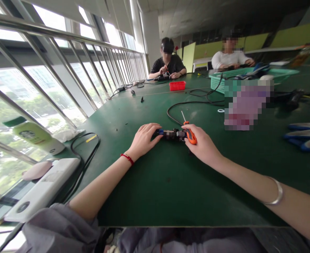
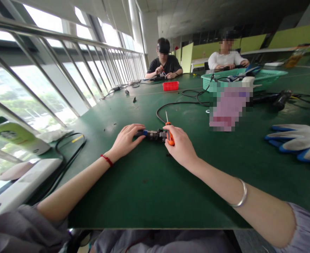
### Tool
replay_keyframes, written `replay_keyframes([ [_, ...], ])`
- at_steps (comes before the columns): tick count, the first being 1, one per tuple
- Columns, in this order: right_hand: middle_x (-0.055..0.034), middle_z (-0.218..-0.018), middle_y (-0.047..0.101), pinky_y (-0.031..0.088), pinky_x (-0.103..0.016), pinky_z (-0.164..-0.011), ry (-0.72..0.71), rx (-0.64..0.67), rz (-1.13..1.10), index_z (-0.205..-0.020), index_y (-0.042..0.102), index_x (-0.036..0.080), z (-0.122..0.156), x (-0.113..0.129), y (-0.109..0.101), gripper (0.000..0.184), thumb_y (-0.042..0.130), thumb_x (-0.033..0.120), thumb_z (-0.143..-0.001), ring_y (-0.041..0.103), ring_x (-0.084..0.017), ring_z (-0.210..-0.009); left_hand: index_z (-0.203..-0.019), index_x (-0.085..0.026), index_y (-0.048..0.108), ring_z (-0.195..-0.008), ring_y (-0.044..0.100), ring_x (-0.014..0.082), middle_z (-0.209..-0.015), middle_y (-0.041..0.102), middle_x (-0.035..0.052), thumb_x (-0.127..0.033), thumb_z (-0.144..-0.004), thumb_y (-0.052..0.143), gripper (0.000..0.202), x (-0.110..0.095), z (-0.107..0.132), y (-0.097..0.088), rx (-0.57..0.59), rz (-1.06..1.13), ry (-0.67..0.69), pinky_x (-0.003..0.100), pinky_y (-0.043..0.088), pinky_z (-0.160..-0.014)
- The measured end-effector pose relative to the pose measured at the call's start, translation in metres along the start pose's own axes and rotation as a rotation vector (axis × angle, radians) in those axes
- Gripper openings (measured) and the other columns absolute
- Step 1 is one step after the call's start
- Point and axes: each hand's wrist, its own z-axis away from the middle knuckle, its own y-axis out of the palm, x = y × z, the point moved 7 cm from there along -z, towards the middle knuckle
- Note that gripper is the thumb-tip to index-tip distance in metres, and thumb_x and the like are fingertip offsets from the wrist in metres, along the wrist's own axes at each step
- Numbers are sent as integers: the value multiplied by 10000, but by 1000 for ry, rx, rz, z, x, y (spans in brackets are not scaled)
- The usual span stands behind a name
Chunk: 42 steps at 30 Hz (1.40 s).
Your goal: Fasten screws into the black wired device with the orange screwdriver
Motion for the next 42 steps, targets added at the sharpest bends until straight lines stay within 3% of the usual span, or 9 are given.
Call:
replay_keyframes([
  [7, -93, -1064, 598, 479, -397, -831, 57, 91, -19, -1134, 498, 230, 1, -4, 9, 380, 493, 158, -761, 585, -236, -968, -1166, -191, 539, -1105, 500, 243, -1169, 568, 91, -201, -825, 332, 398, 126, 30, -19, -28, -249, -436, 377, 362, -967],
  [10, -85, -1071, 602, 465, -415, -859, 25, 90, -17, -1134, 495, 237, 1, -2, 9, 373, 477, 156, -770, 577, -235, -982, -1232, -168, 511, -1144, 474, 238, -1226, 552, 100, -230, -793, 341, 474, 157, 42, -13, 8, -166, -565, 370, 367, -983],
  [14, -92, -1043, 609, 476, -413, -828, 33, 111, 4, -1161, 485, 222, 1, -2, 10, 379, 468, 180, -784, 581, -240, -962, -1272, -233, 508, -1259, 368, 256, -1363, 467, 58, -319, -838, 297, 490, 157, 43, 0, 107, -141, -548, 455, 276, -1058],
  [17, -92, -1037, 609, 484, -409, -813, 33, 120, 20, -1162, 486, 222, 1, -3, 10, 380, 476, 190, -783, 586, -242, -955, -1215, -245, 563, -1247, 381, 276, -1333, 499, 67, -328, -850, 298, 458, 155, 43, 4, 155, -176, -563, 501, 274, -1051],
  [21, -87, -1058, 601, 486, -418, -823, 18, 127, 24, -1177, 477, 237, 1, -3, 11, 395, 484, 200, -784, 585, -245, -977, -1176, -206, 592, -1129, 494, 253, -1252, 555, 85, -256, -813, 341, 444, 159, 44, 0, 183, -190, -562, 408, 400, -981],
  [25, -102, -1107, 592, 468, -433, -875, 38, 151, 22, -1196, 475, 212, 1, -5, 13, 408, 490, 208, -788, 564, -250, -1027, -1134, -198, 625, -1092, 538, 216, -1221, 567, 61, -154, -748, 344, 479, 170, 51, -10, 265, -232, -526, 309, 424, -961],
  [30, -107, -1157, 576, 452, -419, -921, 52, 181, 32, -1233, 462, 192, 0, -5, 14, 443, 491, 206, -791, 535, -250, -1089, -1133, -179, 633, -1100, 534, 244, -1176, 595, 70, -75, -667, 379, 541, 182, 64, -26, 330, -350, -460, 326, 415, -958],
  [35, -116, -1184, 565, 439, -417, -950, 59, 198, 46, -1252, 456, 175, 1, -4, 15, 460, 497, 206, -794, 524, -252, -1115, -1121, -159, 634, -1021, 565, 216, -1172, 590, 68, -102, -743, 392, 452, 187, 72, -37, 365, -358, -552, 287, 439, -872],
  [42, -118, -1215, 559, 439, -429, -962, 56, 206, 59, -1261, 450, 173, 1, -5, 15, 470, 505, 201, -795, 513, -255, -1140, -1099, -150, 642, -958, 574, 191, -1121, 609, 63, -139, -776, 451, 375, 181, 65, -35, 418, -339, -540, 251, 434, -816],
])
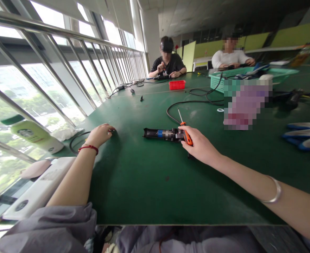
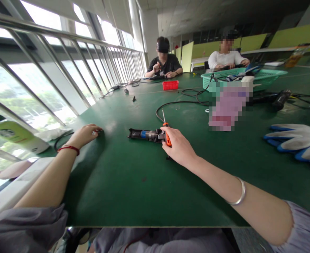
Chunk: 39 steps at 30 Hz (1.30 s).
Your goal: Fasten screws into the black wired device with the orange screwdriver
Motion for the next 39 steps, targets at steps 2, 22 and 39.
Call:
replay_keyframes([
  [2, -118, -1219, 558, 435, -430, -967, -1, 3, 3, -1261, 451, 170, 0, 0, 0, 471, 506, 199, -794, 512, -256, -1140, -1083, -154, 649, -936, 578, 184, -1088, 622, 59, -132, -767, 472, 363, -2, -2, 0, 22, -11, 9, 243, 431, -808],
  [22, -96, -992, 614, 503, -390, -762, 136, -42, 94, -1210, 481, 193, -1, -11, -6, 524, 606, 223, -701, 607, -248, -869, -1034, -136, 639, -924, 622, 287, -992, 670, 129, -222, -740, 500, 336, 0, -1, 3, 35, -78, -201, 335, 487, -731],
  [39, -104, -1010, 611, 460, -324, -603, 61, -187, 174, -1044, 513, 194, -27, -9, 3, 370, 600, 287, -696, 607, -248, -805, -934, -80, 665, -947, 613, 342, -1000, 653, 214, -243, -723, 547, 292, -18, 13, -9, 109, 16, -389, 369, 482, -707],
])
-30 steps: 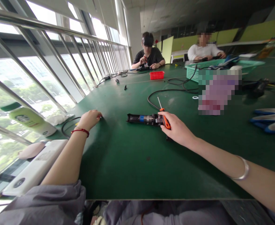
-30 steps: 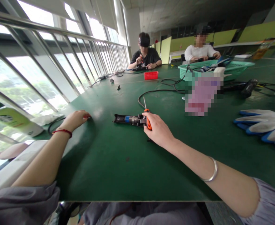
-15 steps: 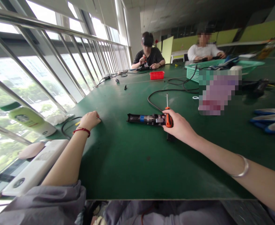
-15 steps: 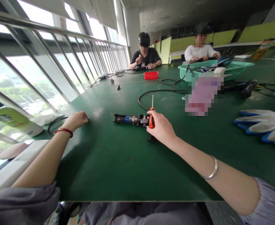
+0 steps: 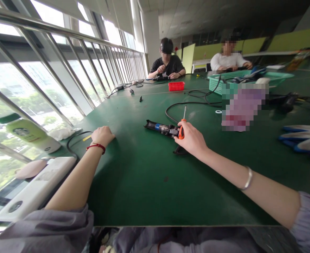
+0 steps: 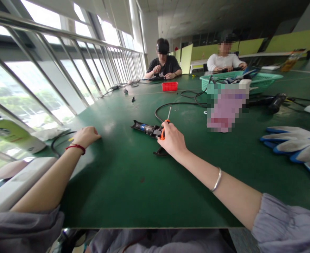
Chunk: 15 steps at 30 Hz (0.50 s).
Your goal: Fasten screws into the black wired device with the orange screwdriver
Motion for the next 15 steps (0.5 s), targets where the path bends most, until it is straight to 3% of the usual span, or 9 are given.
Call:
replay_keyframes([
  [8, -50, -907, 599, 451, -304, -650, -65, 44, -116, -1007, 501, 194, 4, 4, -4, 282, 525, 235, -728, 566, -181, -711, -914, -96, 696, -930, 623, 331, -975, 669, 212, -142, -682, 506, 303, -13, 4, -3, -73, -84, 10, 342, 476, -684],
  [15, -46, -952, 585, 467, -303, -733, -128, 93, -177, -1035, 491, 200, 2, 0, 1, 300, 552, 242, -744, 580, -173, -784, -930, -68, 678, -945, 621, 336, -998, 653, 230, -72, -711, 452, 314, -16, 7, -2, -74, -108, 10, 331, 462, -670],
])
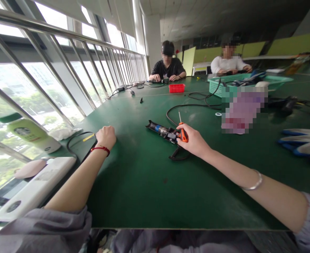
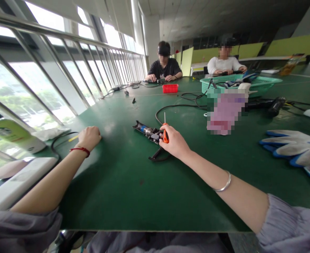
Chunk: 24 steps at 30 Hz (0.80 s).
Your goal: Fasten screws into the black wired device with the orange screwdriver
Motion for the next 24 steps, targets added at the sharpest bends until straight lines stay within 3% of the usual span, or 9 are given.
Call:
replay_keyframes([
  [4, -65, -1001, 568, 478, -335, -765, -6, 36, 4, -1020, 502, 210, 0, -1, 4, 251, 550, 291, -788, 596, -203, -870, -909, -133, 673, -918, 630, 291, -1029, 656, 148, -144, -794, 426, 272, -19, 8, -11, -170, 150, 180, 341, 476, -714],
  [6, -69, -1008, 560, 485, -343, -739, -10, 51, 11, -1017, 511, 215, -1, 0, 6, 226, 534, 293, -807, 601, -210, -864, -901, -167, 663, -882, 635, 238, -979, 673, 86, -192, -808, 455, 229, -41, 17, -19, -251, 369, 332, 318, 486, -747],
  [10, -63, -1023, 560, 493, -326, -699, -28, 76, 14, -1028, 523, 219, -9, -1, 10, 221, 528, 291, -819, 609, -203, -839, -852, -176, 637, -778, 634, 151, -858, 677, 25, -225, -801, 518, 138, -95, 39, -31, -293, 870, 592, 258, 512, -760],
  [14, -54, -1029, 560, 490, -306, -695, -45, 88, 17, -1044, 529, 226, -26, -5, 17, 224, 518, 289, -830, 613, -195, -849, -842, -183, 627, -797, 622, 144, -879, 668, 25, -204, -812, 535, 99, -144, 56, -38, -322, 977, 806, 268, 510, -764],
  [17, -56, -1031, 563, 487, -301, -677, -46, 83, 29, -1060, 533, 234, -38, -8, 23, 230, 497, 303, -843, 615, -196, -844, -841, -182, 625, -781, 620, 136, -866, 663, 28, -176, -816, 529, 99, -156, 51, -38, -355, 1035, 801, 262, 510, -750],
  [20, -55, -1028, 568, 481, -298, -649, -35, 75, 42, -1060, 539, 239, -47, -10, 26, 231, 490, 302, -843, 616, -197, -819, -821, -181, 629, -741, 624, 133, -821, 670, 22, -195, -810, 551, 80, -152, 37, -36, -366, 1147, 691, 259, 519, -728],
  [24, -38, -1025, 575, 484, -292, -653, -27, 86, 36, -1068, 532, 253, -52, -12, 26, 242, 501, 306, -834, 620, -190, -821, -806, -188, 642, -737, 632, 143, -807, 688, 16, -236, -797, 584, 76, -148, 26, -32, -285, 1251, 624, 272, 528, -731],
])
